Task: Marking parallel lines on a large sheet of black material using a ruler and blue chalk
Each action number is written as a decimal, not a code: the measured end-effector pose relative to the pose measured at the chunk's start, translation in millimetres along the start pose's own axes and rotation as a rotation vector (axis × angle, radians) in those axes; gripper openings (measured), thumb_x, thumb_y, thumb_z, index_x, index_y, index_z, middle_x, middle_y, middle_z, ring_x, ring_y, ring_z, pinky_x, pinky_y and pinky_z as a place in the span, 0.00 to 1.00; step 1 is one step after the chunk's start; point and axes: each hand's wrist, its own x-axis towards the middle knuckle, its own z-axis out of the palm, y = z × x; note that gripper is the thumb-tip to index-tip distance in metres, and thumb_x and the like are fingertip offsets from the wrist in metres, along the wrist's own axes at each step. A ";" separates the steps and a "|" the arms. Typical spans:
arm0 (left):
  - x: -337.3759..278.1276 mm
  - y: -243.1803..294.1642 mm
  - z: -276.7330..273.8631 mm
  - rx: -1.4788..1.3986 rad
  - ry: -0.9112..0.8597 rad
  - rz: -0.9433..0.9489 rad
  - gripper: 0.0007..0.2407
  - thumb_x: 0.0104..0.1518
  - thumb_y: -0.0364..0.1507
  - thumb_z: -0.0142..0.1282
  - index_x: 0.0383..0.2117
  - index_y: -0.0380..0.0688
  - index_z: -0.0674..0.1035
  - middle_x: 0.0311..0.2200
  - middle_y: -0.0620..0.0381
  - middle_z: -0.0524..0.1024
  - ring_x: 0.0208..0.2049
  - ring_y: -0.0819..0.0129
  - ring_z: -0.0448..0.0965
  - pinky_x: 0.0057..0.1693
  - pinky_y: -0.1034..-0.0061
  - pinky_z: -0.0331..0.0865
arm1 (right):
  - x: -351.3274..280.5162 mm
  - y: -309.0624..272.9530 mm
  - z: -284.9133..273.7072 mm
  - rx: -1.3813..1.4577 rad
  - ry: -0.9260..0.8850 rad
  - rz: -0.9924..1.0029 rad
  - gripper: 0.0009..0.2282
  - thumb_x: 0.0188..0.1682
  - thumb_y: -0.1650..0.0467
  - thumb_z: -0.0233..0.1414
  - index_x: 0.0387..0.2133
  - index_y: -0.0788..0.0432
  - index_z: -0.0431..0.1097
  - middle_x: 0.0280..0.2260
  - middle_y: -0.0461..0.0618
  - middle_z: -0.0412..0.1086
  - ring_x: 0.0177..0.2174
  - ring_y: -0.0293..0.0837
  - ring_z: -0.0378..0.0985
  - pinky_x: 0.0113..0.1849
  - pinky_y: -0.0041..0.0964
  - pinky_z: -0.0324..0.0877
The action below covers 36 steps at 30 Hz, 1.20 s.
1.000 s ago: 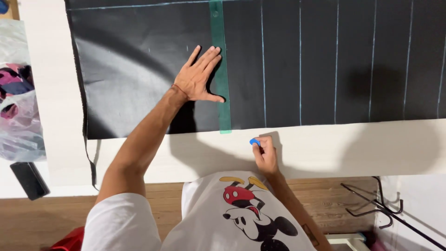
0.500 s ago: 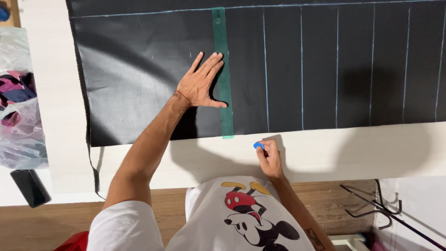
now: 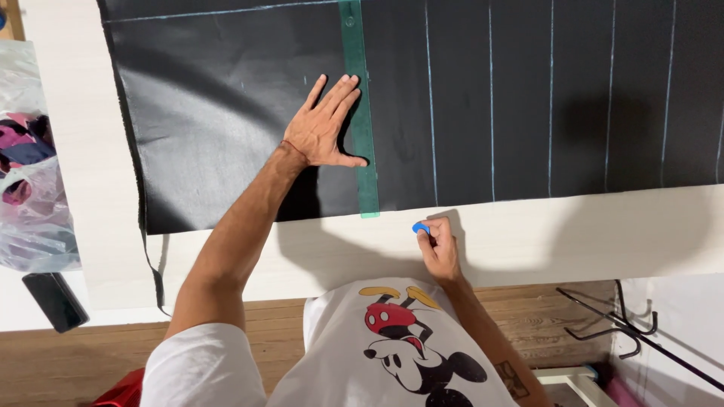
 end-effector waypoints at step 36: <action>-2.1 -1.3 -6.8 0.010 -0.122 0.002 0.64 0.52 0.82 0.41 0.80 0.29 0.66 0.85 0.42 0.54 0.87 0.54 0.49 0.87 0.43 0.32 | 475.4 -150.3 69.0 -0.382 -0.019 -0.552 0.06 0.65 0.72 0.52 0.52 0.55 0.66 0.34 0.56 0.78 0.34 0.63 0.85 0.40 0.56 0.73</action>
